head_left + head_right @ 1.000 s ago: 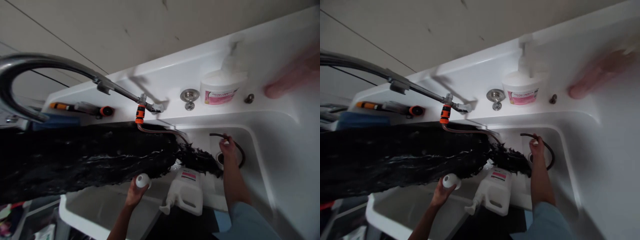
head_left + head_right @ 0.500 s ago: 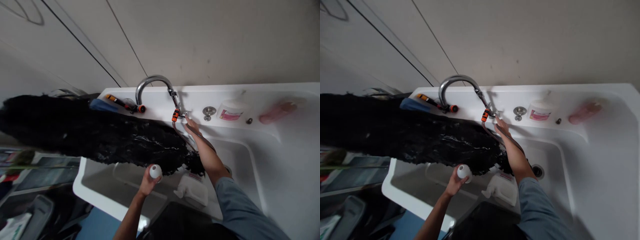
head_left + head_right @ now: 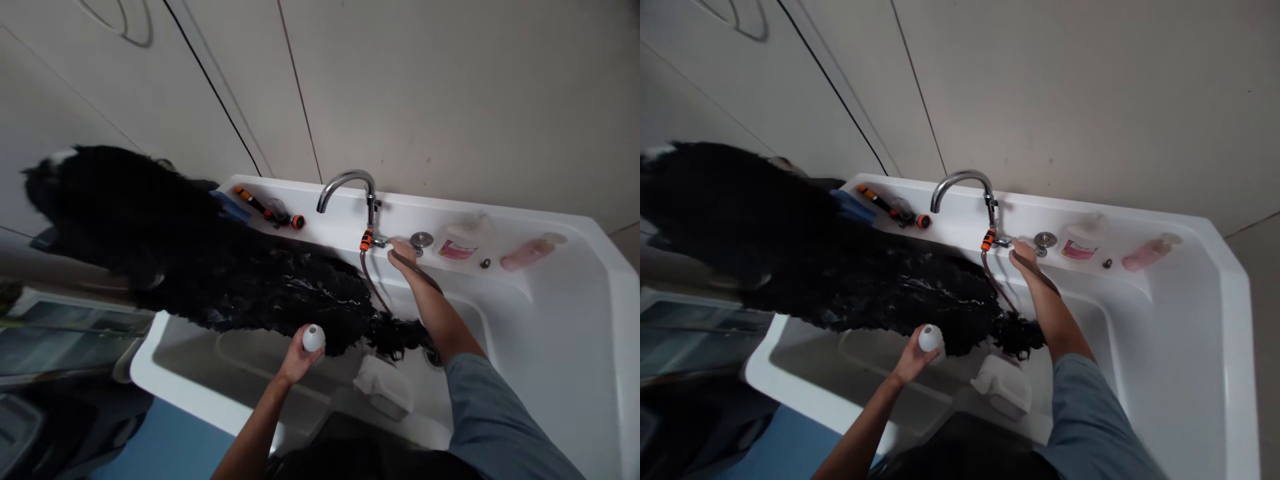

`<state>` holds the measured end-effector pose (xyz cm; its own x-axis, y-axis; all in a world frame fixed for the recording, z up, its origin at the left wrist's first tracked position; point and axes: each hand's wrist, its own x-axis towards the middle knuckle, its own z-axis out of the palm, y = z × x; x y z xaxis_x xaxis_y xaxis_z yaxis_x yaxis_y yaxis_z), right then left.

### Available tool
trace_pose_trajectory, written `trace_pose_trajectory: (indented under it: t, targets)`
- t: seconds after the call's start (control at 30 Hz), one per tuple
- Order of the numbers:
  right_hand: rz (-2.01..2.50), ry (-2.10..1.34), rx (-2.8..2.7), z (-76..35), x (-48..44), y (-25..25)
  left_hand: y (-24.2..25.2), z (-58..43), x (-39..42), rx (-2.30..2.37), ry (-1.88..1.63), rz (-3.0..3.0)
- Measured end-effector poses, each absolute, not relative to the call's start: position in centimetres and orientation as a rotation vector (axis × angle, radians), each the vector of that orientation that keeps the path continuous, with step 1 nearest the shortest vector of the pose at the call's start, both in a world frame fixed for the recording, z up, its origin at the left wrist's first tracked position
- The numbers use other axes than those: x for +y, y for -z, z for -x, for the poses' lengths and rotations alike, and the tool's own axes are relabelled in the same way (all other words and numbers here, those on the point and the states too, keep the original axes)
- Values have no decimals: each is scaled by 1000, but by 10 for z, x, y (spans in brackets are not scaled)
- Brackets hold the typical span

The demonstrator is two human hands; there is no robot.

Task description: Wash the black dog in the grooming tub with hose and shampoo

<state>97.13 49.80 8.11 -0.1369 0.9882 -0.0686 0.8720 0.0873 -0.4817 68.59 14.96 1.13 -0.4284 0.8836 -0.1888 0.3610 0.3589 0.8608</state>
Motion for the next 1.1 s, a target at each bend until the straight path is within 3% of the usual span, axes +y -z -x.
trace_pose_trajectory:
  t: [0.33,0.6,0.9,1.1]
  targets:
    - [1041,-1459,-1426,-941,267,-59,-32,-736,181,1900,-448,-1430]
    - [1077,-1403,-1239,-931,216,-73,-41,-741,168,1805,-441,-1653]
    - [1131,-1640,-902,-948,174,-64,-38,-738,129,1468,-893,-1722]
    - [1203,-1371,-710,-1019,161,-95,-36,-729,101,1452,-918,-1728]
